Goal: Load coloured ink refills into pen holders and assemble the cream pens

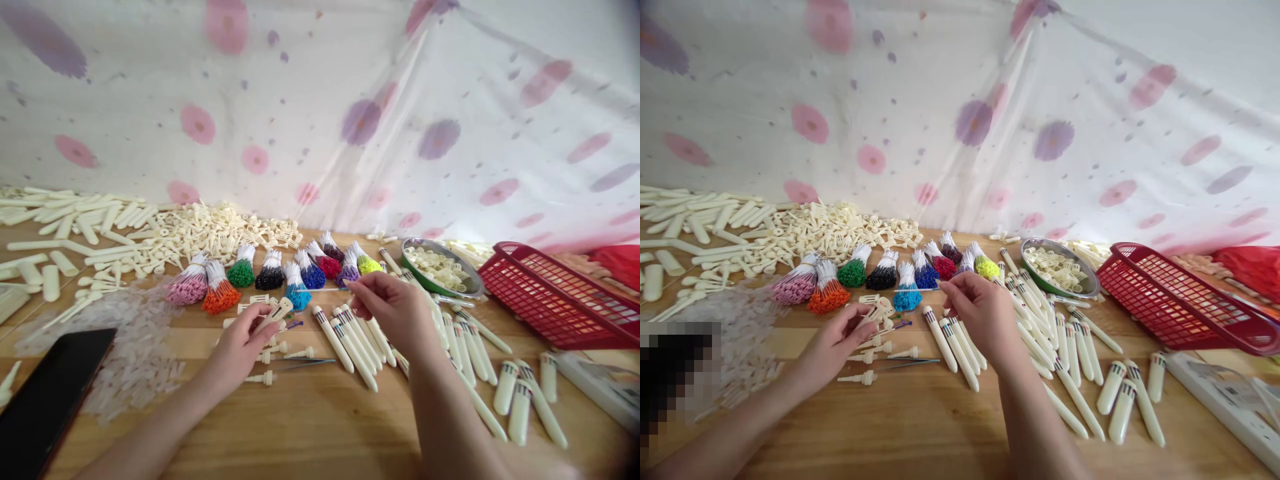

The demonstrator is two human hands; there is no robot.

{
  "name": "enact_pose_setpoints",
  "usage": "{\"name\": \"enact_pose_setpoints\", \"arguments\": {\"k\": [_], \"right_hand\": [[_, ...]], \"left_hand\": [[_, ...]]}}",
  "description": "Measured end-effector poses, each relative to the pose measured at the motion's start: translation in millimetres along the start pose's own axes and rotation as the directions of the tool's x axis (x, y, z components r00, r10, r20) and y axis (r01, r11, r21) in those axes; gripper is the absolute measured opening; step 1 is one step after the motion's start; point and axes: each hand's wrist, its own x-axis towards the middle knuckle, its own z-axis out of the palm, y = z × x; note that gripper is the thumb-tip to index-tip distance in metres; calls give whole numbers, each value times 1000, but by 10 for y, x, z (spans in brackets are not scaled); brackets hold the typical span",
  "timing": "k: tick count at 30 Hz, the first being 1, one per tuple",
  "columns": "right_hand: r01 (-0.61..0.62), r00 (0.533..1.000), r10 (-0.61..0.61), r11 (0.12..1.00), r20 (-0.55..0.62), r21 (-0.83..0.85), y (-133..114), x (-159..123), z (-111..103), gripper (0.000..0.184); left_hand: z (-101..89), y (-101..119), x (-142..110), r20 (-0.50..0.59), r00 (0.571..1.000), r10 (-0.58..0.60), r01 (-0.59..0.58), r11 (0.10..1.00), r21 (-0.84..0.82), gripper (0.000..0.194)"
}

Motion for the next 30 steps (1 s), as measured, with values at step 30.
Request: {"name": "enact_pose_setpoints", "arguments": {"k": [30], "right_hand": [[-143,866,10,963,500,228,-140,-230,517,24]], "left_hand": [[-146,116,-316,80,897,435,-411,753,514,30]]}}
